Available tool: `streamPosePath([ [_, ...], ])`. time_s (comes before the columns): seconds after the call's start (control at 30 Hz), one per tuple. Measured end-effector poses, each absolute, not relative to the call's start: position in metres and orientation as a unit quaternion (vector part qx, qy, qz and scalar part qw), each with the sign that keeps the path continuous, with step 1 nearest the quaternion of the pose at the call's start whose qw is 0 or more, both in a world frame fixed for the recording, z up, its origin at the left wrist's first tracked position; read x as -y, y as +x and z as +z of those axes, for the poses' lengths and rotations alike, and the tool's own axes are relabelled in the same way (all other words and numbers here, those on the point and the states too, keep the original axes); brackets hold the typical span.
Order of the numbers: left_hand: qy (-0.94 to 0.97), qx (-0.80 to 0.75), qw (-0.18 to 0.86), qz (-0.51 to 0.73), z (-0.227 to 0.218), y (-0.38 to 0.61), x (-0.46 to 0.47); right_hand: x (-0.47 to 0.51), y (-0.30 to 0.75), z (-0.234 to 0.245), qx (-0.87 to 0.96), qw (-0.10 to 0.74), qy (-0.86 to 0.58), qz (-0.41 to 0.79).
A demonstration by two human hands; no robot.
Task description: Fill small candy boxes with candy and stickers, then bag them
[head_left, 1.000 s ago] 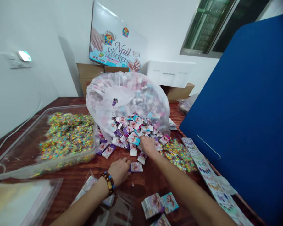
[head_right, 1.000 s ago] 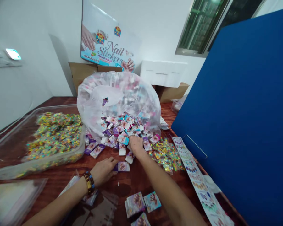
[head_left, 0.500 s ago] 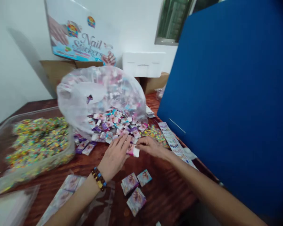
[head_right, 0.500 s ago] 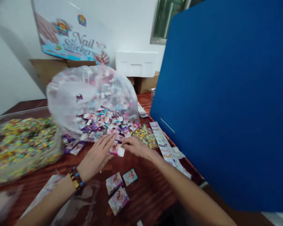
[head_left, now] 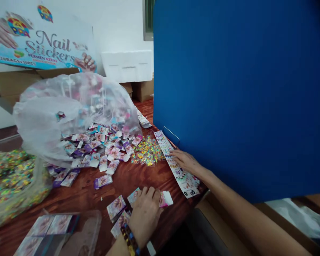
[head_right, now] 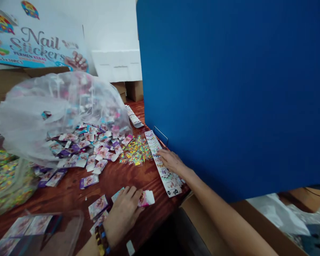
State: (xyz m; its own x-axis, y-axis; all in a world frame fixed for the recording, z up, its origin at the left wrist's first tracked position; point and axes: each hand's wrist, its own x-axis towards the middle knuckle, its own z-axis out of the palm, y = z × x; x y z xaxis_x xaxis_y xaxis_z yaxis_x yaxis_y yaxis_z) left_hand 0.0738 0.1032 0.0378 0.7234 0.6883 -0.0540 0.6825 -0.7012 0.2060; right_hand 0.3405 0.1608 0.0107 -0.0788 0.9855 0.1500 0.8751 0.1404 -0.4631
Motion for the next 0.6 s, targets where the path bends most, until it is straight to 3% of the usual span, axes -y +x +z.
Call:
streamPosePath([
  [0.23,0.9,-0.422,0.103,-0.028,0.018,0.096,-0.108,-0.213,0.364,-0.012,0.766,0.164,-0.609,0.123],
  [0.6,0.902,-0.422,0.082,-0.038,0.001,0.109,-0.114,-0.171,0.381,-0.018,0.775,0.175,-0.577,0.187],
])
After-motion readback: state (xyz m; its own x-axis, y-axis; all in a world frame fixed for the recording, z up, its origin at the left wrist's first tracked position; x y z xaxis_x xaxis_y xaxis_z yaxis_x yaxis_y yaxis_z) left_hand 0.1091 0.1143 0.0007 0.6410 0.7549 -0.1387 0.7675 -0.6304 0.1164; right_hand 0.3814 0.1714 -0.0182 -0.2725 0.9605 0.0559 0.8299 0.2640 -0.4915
